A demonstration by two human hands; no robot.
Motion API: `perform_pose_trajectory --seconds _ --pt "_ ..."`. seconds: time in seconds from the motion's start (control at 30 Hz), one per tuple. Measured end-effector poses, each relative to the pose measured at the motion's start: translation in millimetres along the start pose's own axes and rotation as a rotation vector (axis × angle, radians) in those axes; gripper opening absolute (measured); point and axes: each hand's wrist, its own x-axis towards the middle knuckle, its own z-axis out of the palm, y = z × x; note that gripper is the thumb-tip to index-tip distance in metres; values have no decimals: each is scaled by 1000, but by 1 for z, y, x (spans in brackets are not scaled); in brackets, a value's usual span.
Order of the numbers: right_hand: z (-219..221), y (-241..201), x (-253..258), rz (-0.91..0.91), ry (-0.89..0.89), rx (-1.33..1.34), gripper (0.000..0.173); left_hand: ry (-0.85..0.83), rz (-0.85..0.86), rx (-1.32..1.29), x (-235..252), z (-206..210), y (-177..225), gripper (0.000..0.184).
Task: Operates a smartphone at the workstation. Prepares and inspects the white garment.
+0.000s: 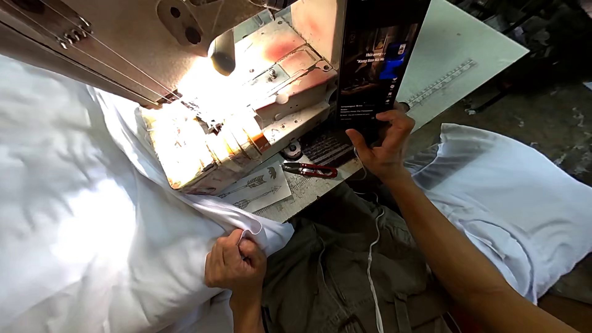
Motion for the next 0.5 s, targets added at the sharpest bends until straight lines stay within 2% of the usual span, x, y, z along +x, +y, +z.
perform_pose_trajectory --seconds 0.3,0.43,0.5 --pt "0 0 1 10 -22 -10 46 6 2 6 1 0 0 44" --pt "-2 -1 2 -26 -35 -50 74 4 5 8 1 0 0 44" --pt "-1 -1 2 -29 -29 -42 79 4 7 10 0 0 0 44"
